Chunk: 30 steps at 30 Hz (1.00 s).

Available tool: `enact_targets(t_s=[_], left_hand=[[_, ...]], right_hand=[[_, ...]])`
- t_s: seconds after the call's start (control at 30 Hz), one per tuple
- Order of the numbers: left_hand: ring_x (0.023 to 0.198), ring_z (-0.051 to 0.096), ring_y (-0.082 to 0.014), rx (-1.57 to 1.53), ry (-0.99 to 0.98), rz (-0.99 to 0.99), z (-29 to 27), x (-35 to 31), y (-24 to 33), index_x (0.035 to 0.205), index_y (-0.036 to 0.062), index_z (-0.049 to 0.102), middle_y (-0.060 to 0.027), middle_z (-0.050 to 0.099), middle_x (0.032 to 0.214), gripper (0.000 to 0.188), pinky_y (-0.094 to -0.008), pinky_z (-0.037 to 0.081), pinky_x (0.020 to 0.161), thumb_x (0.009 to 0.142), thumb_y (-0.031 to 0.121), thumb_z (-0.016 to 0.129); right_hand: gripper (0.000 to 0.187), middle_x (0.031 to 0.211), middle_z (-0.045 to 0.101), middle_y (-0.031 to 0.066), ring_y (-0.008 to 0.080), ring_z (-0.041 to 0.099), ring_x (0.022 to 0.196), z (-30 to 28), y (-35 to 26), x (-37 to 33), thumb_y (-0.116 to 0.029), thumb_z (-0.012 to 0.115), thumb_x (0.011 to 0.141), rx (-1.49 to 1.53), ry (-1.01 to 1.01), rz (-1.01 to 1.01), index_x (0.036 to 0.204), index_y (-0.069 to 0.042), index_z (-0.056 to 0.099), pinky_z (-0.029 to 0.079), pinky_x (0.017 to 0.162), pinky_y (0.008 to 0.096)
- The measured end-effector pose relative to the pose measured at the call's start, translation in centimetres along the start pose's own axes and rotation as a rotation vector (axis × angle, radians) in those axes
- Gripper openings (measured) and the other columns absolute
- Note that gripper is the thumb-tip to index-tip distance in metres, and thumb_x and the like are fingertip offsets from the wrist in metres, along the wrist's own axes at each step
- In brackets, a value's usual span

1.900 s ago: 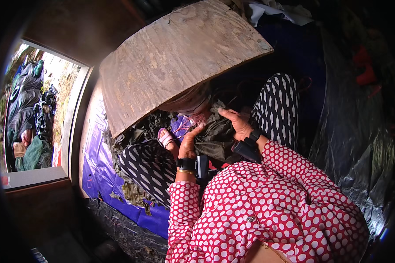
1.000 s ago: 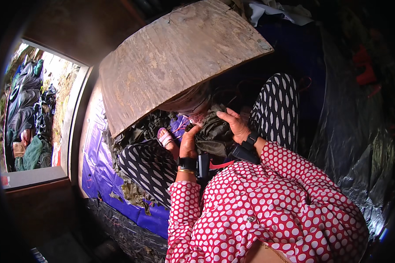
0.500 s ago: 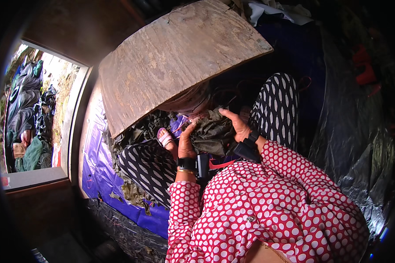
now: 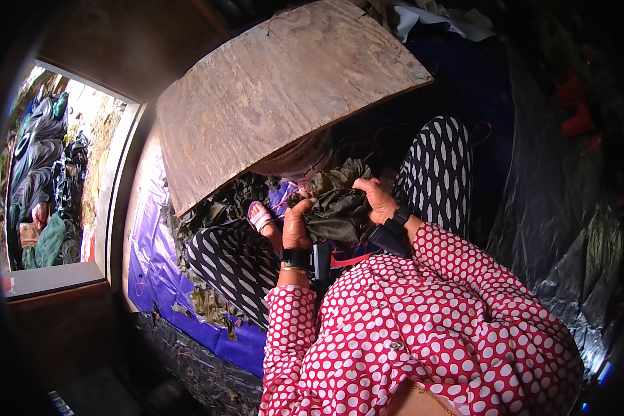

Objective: Sorting, stacking, and bundling large organic leaves on a wooden board using red string.

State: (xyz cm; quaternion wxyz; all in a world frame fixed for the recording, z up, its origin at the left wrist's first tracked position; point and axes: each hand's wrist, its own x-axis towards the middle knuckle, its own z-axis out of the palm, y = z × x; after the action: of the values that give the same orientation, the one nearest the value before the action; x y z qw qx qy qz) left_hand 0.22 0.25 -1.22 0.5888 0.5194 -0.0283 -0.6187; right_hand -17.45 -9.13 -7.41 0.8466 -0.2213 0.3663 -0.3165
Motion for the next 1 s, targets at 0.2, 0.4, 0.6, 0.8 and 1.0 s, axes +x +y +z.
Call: enact_targets(t_s=[0.2,0.4,0.6,0.8,1.0], left_hand=[[0.093,0.065,-0.0215,-0.134,-0.091,0.109,1.6,-1.2,0.6,0.108,0.0012,0.063,-0.0072,0.067,0.103,0.027,-0.0333,0.054,0.081,0.083,0.012,0.060],[0.085,0.066,-0.0210,-0.025,-0.088,0.015,1.4,-1.2,0.8,0.103,0.0024,0.064,-0.0079,0.068,0.098,0.024,-0.0331,0.054,0.078,0.082,0.014,0.064],[0.078,0.067,-0.0203,-0.039,-0.070,0.027,1.4,-1.3,1.3,0.101,0.0013,0.064,-0.0084,0.068,0.093,0.023,-0.0325,0.055,0.072,0.081,0.013,0.065],[0.076,0.067,-0.0196,-0.019,-0.052,0.110,1.1,-0.6,1.7,0.099,0.0014,0.065,-0.0082,0.068,0.092,0.020,-0.0310,0.054,0.070,0.082,0.012,0.065],[0.073,0.066,-0.0173,0.089,0.055,0.212,5.4,-1.2,4.2,0.097,0.0002,0.066,-0.0063,0.068,0.087,0.023,-0.0289,0.053,0.066,0.084,0.020,0.068]], right_hand=[[0.017,0.084,0.067,0.0002,0.0115,0.062,0.077,5.7,-4.5,-3.9,-0.025,0.066,0.080,0.286,-0.012,0.178,0.087,-0.009,0.069,0.048,0.072,0.0287],[0.025,0.090,0.066,-0.0011,0.0086,0.059,0.078,2.6,-2.8,-2.4,-0.019,0.065,0.082,-0.209,-0.045,0.045,0.104,-0.006,0.066,0.046,0.078,0.0247],[0.028,0.096,0.064,-0.0015,0.0077,0.057,0.086,2.0,-2.3,-1.2,-0.011,0.059,0.081,-0.263,-0.124,-0.215,0.107,-0.004,0.063,0.043,0.081,0.0220],[0.038,0.105,0.063,0.0006,0.0083,0.055,0.099,4.1,-3.5,-2.1,-0.032,0.060,0.091,-0.475,-0.237,-0.233,0.115,-0.002,0.061,0.043,0.088,0.0235],[0.093,0.132,0.050,0.0083,0.0161,0.046,0.120,4.8,-3.5,-3.7,-0.032,0.084,0.072,-0.844,-0.412,-0.236,0.143,-0.004,0.030,0.035,0.104,0.0305]])
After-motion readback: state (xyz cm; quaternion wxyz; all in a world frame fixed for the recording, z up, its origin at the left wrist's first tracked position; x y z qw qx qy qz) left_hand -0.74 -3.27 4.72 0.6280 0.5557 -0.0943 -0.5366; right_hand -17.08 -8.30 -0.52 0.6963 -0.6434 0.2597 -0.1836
